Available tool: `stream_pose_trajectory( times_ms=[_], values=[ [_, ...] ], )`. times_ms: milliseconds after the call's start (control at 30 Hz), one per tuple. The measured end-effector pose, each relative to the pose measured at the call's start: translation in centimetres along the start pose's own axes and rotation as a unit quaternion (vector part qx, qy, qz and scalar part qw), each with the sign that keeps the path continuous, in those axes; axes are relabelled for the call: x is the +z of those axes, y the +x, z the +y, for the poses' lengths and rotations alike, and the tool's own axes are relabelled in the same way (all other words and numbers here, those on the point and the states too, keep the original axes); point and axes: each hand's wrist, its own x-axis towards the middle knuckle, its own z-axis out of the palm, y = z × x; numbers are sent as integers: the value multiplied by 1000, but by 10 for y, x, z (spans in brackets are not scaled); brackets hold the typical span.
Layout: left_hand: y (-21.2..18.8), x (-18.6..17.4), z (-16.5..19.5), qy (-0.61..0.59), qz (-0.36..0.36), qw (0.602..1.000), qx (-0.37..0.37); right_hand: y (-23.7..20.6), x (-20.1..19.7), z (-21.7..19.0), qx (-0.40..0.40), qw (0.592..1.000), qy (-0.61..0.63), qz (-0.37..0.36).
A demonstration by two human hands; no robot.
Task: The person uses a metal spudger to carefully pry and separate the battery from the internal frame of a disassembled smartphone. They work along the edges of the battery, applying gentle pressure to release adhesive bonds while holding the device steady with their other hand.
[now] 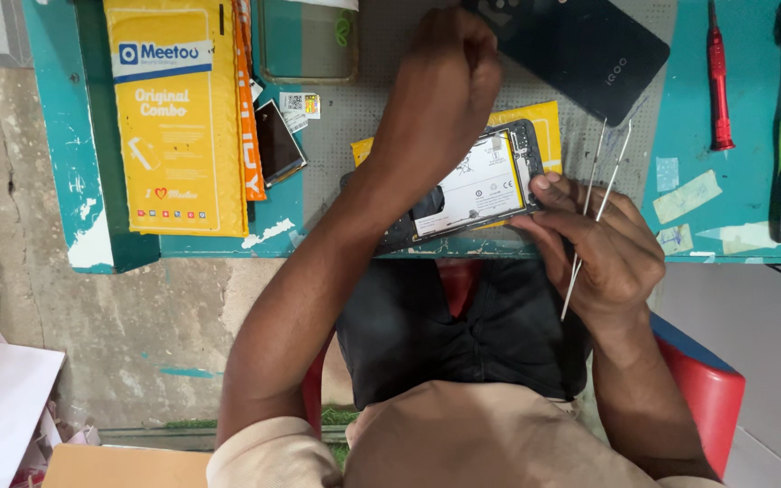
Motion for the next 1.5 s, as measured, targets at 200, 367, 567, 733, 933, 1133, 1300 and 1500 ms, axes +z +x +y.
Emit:
stream_pose_trajectory(
  times_ms=[200, 367, 567, 733, 933, 1133, 1300, 1500],
  values=[
    [0, -6, 7, -29, -5, 1000, -4, 0, -1, -1, 2, 1000, 5, 0],
    [3, -9, 12, -14, -4, 1000, -15, 0, -2, -2, 3, 1000, 6, 0],
    [7, -17, 19, -2, 32, 999, 34, 1, -1, -2, 3, 1000, 8, 3],
    [1, -35, 31, 47, 39, 997, 56, 1, -1, -3, 13, 1000, 24, 6],
    [-25, -61, 57, 241, -2, 967, 83, -8, 1, 8, 75, 980, 162, 89],
    [-54, -71, 82, 229, -85, 966, 85, -21, 3, 19, 134, 940, 275, 147],
    [-59, -67, 91, 270, -145, 946, 104, -26, -4, 15, 186, 923, 308, 136],
    [-57, -64, 79, 288, -182, 936, 87, -24, -2, 12, 201, 954, 176, 135]
  ],
)
